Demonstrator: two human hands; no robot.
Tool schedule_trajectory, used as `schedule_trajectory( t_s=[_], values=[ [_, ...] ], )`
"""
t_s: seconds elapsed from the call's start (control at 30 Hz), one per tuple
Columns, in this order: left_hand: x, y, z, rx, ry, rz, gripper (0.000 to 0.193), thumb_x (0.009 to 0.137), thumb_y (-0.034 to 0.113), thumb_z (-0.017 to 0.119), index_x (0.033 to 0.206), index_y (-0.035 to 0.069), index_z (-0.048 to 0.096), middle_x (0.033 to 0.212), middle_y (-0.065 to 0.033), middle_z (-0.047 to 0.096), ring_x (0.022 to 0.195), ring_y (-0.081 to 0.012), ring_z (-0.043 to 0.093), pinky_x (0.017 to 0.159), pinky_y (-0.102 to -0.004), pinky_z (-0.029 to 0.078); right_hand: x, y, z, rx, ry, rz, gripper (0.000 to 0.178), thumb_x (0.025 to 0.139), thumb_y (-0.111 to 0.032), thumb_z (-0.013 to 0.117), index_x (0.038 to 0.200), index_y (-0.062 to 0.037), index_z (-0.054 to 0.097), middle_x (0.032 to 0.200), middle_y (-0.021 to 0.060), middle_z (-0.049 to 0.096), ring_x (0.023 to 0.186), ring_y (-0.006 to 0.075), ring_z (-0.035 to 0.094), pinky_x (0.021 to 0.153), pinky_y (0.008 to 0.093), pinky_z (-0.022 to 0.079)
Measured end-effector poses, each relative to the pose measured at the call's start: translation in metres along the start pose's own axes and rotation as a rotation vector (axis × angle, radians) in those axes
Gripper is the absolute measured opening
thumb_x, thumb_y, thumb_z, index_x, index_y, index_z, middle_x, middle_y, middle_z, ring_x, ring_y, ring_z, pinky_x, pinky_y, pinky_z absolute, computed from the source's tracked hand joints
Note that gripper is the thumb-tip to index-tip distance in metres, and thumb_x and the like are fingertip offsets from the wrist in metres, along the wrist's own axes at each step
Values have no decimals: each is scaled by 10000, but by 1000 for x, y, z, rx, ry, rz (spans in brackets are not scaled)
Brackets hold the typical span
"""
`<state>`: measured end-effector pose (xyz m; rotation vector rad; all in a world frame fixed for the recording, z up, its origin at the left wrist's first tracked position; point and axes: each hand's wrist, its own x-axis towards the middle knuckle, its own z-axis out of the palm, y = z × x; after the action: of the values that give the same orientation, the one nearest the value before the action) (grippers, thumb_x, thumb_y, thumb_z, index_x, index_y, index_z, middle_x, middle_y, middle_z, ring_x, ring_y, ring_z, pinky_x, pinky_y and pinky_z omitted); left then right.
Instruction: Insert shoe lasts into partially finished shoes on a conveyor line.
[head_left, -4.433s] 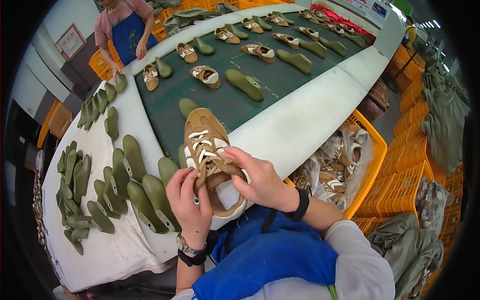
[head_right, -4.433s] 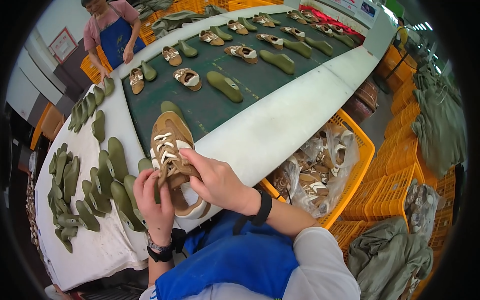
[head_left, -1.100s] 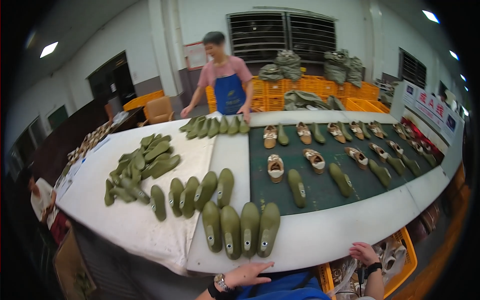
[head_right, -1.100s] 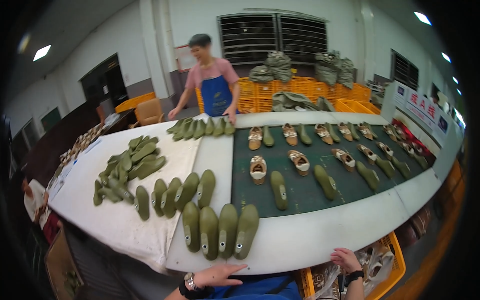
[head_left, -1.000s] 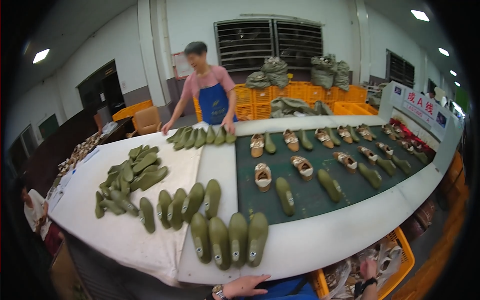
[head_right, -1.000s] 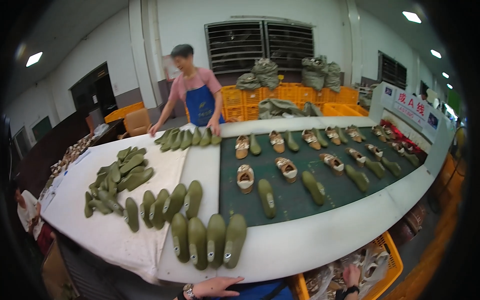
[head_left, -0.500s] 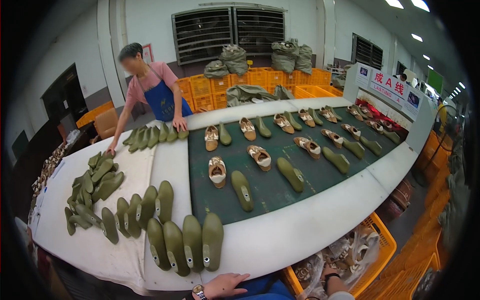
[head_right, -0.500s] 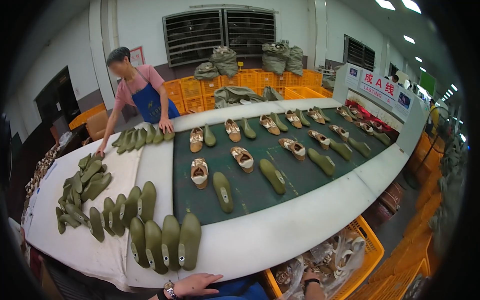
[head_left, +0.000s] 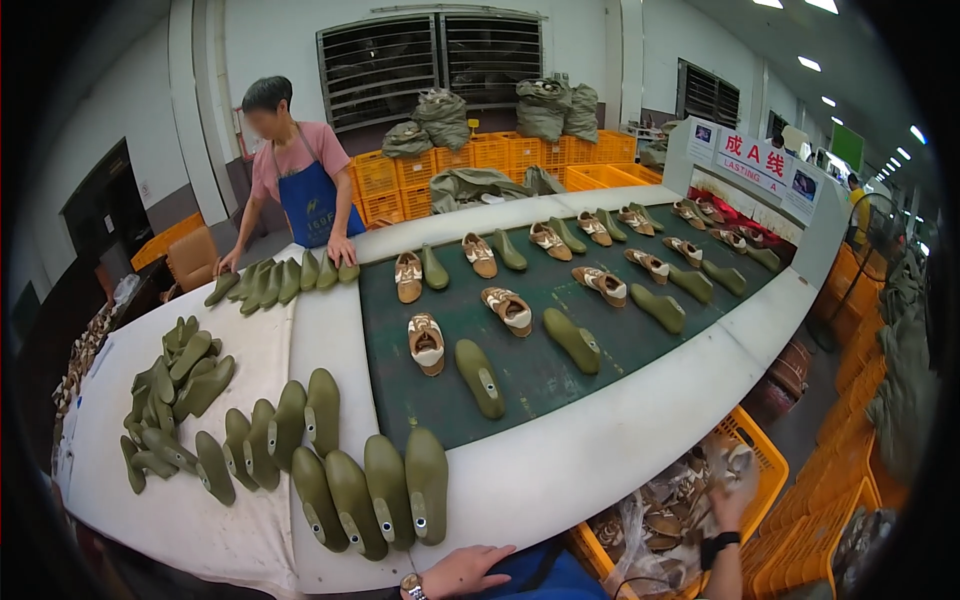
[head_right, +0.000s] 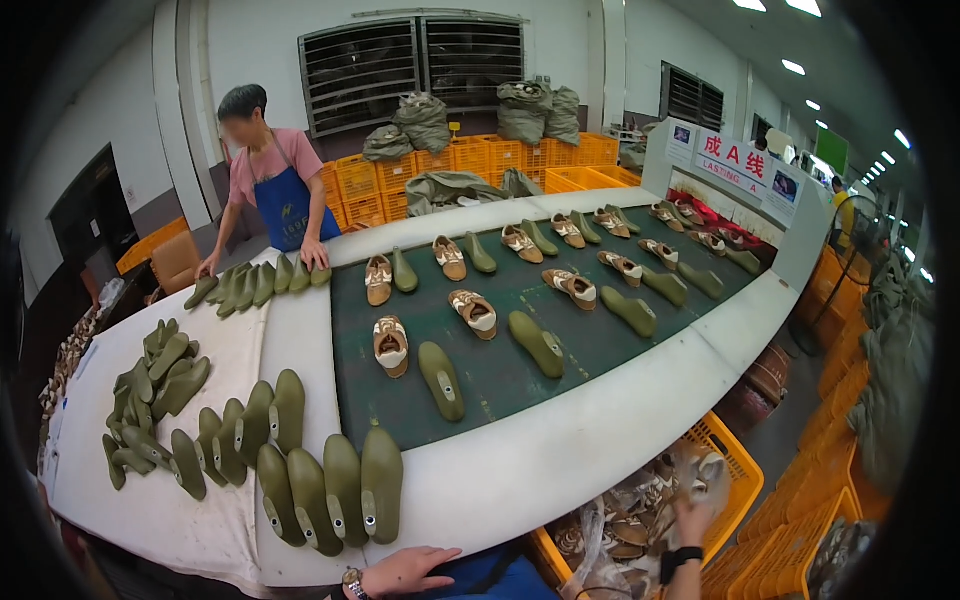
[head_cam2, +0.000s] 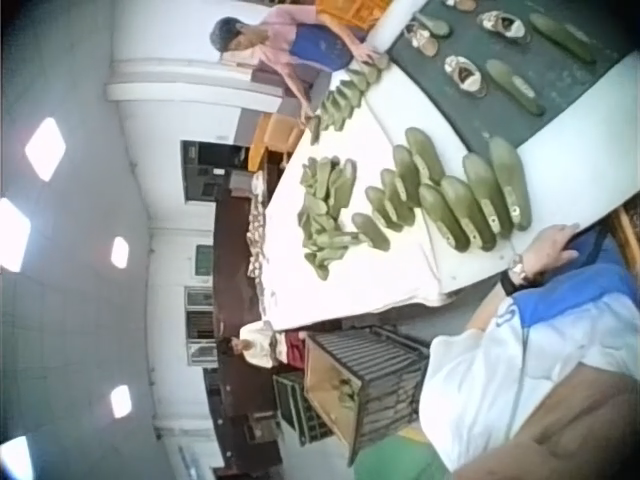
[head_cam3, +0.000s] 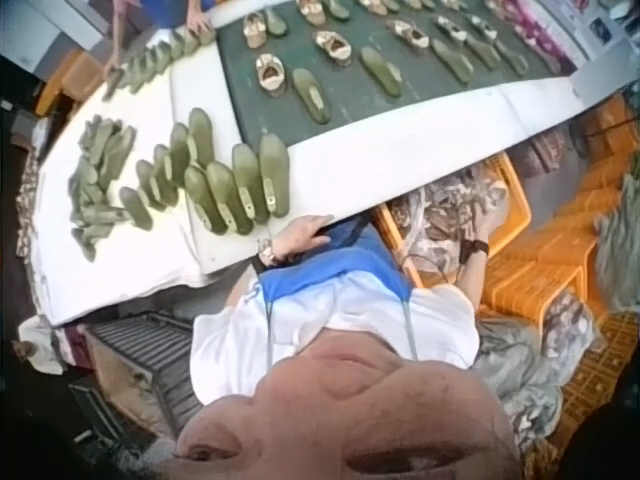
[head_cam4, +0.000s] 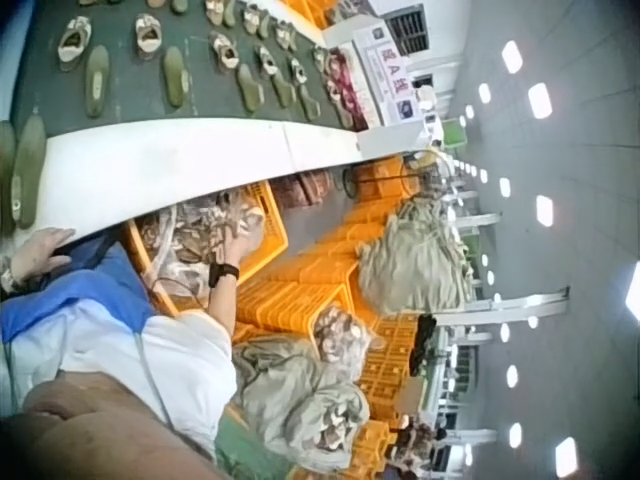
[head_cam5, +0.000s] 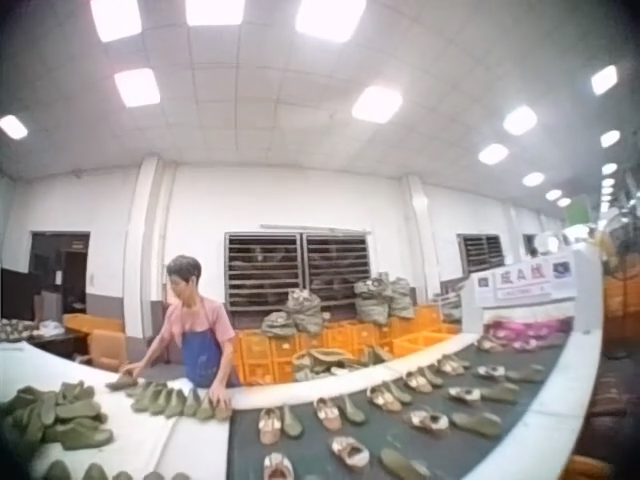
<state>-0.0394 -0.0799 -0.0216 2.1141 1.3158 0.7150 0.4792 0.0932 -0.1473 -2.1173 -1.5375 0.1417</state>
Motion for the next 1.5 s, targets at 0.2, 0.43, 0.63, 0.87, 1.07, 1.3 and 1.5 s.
schedule_trajectory(
  t_s=[0.2,0.43,0.63,0.87,1.07,1.3,1.5],
  values=[
    [39,-2,-28,2,92,-38,655,781,226,665,1322,21,358,1315,-227,412,1232,-335,405,1006,-373,359,25,-189,-145,1289,-45,-46,275,886,-178,553,1104,-10,566,1039,55,612,893,142,594,753,283,497],
    [60,23,-73,-1095,282,-165,770,820,216,585,1428,66,136,1419,-151,275,1295,-247,311,1039,-362,275,-9,-380,-46,1558,-959,-31,321,896,-270,559,1066,1,586,981,53,630,850,115,607,741,252,498],
    [53,11,-60,-779,402,-298,621,849,8,497,1394,-14,202,1321,-126,411,1171,-175,442,959,-295,373,-51,-418,0,1451,-1084,-87,414,855,-277,611,1125,26,532,1044,98,596,927,168,583,809,293,470],
    [60,5,-63,-396,613,-333,570,821,62,446,1341,-85,266,914,-169,629,773,-167,590,724,-272,467,-121,-406,-49,551,-386,-1030,383,728,-174,674,1071,-33,583,1021,124,604,934,242,594,766,345,484],
    [65,7,-68,-116,378,-430,570,799,52,466,1329,-76,298,756,-209,581,605,-270,572,628,-343,479,-100,-408,-13,901,-342,-622,225,747,-33,564,968,5,582,693,110,634,561,225,620,538,297,500],
    [79,12,-70,611,751,-66,445,677,20,678,1107,55,567,843,-133,605,771,-290,589,694,-350,483,-120,-413,-16,847,-259,-874,268,743,-5,561,1011,-10,571,754,135,634,625,222,642,558,292,506],
    [82,3,-69,354,730,-146,230,725,32,647,951,20,602,860,-115,605,761,-285,591,671,-352,482,-117,-406,-22,863,-334,-852,308,744,-52,566,1050,-28,536,842,148,626,722,304,618,623,375,506]
  ],
)
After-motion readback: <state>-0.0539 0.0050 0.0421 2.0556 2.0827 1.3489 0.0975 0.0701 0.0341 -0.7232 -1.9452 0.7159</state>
